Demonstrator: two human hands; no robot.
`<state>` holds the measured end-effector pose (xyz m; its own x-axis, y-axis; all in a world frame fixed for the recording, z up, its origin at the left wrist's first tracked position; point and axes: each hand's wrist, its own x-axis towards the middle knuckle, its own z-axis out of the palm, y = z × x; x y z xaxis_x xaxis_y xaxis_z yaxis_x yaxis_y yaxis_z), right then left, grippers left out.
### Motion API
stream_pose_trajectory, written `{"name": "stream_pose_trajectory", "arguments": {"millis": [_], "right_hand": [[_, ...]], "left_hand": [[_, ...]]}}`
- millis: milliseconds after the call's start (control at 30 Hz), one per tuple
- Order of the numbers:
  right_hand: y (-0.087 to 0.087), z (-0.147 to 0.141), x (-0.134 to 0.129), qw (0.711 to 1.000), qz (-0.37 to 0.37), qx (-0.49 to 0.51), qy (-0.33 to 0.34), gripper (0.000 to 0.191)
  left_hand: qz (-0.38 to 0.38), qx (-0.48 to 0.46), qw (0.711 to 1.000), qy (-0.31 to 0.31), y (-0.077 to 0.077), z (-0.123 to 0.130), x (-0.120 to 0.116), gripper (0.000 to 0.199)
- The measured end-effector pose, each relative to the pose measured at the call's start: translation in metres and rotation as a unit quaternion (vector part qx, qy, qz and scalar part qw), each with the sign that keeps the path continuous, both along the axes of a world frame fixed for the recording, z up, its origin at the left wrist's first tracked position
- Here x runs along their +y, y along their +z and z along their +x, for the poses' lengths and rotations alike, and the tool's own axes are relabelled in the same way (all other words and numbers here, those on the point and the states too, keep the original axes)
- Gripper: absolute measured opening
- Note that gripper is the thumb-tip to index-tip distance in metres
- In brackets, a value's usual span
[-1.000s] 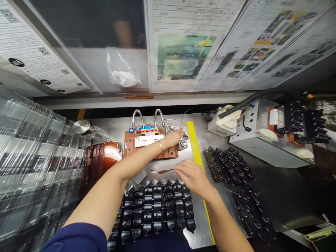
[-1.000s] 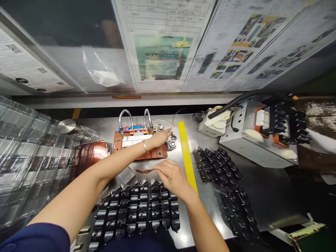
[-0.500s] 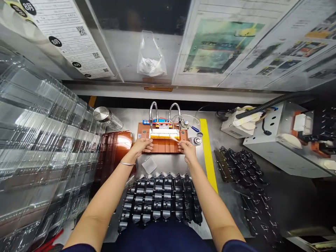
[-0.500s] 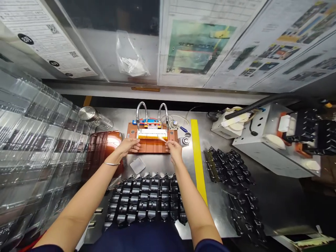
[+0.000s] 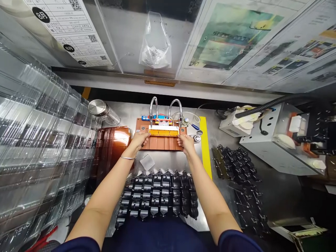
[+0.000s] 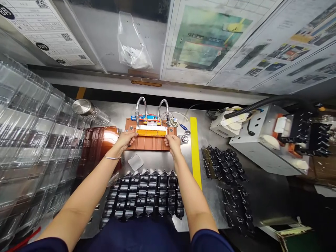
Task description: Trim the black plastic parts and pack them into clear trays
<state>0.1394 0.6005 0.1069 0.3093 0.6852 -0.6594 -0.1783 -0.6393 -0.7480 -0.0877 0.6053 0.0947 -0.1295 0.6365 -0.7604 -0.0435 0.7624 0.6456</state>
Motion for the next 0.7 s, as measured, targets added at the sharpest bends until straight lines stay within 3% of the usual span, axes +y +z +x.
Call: {"name": "stream_pose_trajectory", "arguments": {"millis": [200, 400, 500, 600, 700], "right_hand": [[-0.001, 0.002, 0.0, 1.0, -0.018, -0.009, 0.015, 0.025], [-0.011, 0.005, 0.002, 0.996, -0.049, -0.025, 0.068, 0.013], [-0.013, 0.011, 0.001, 0.992, -0.063, -0.032, 0.109, 0.022], [-0.007, 0.03, -0.018, 0.988, -0.051, -0.052, 0.139, 0.027], [0.002, 0.064, -0.069, 0.986, -0.016, -0.111, 0.126, 0.024]], "left_hand": [[-0.025, 0.017, 0.999, -0.018, 0.004, 0.0, -0.001, 0.032], [-0.03, 0.024, 0.999, -0.032, 0.007, -0.001, -0.002, 0.027], [-0.038, 0.025, 0.998, -0.042, 0.01, -0.004, 0.001, 0.023], [-0.039, 0.007, 0.997, -0.062, 0.018, -0.011, 0.002, 0.015], [-0.015, -0.018, 0.997, -0.07, 0.029, -0.02, -0.006, 0.012]]}}
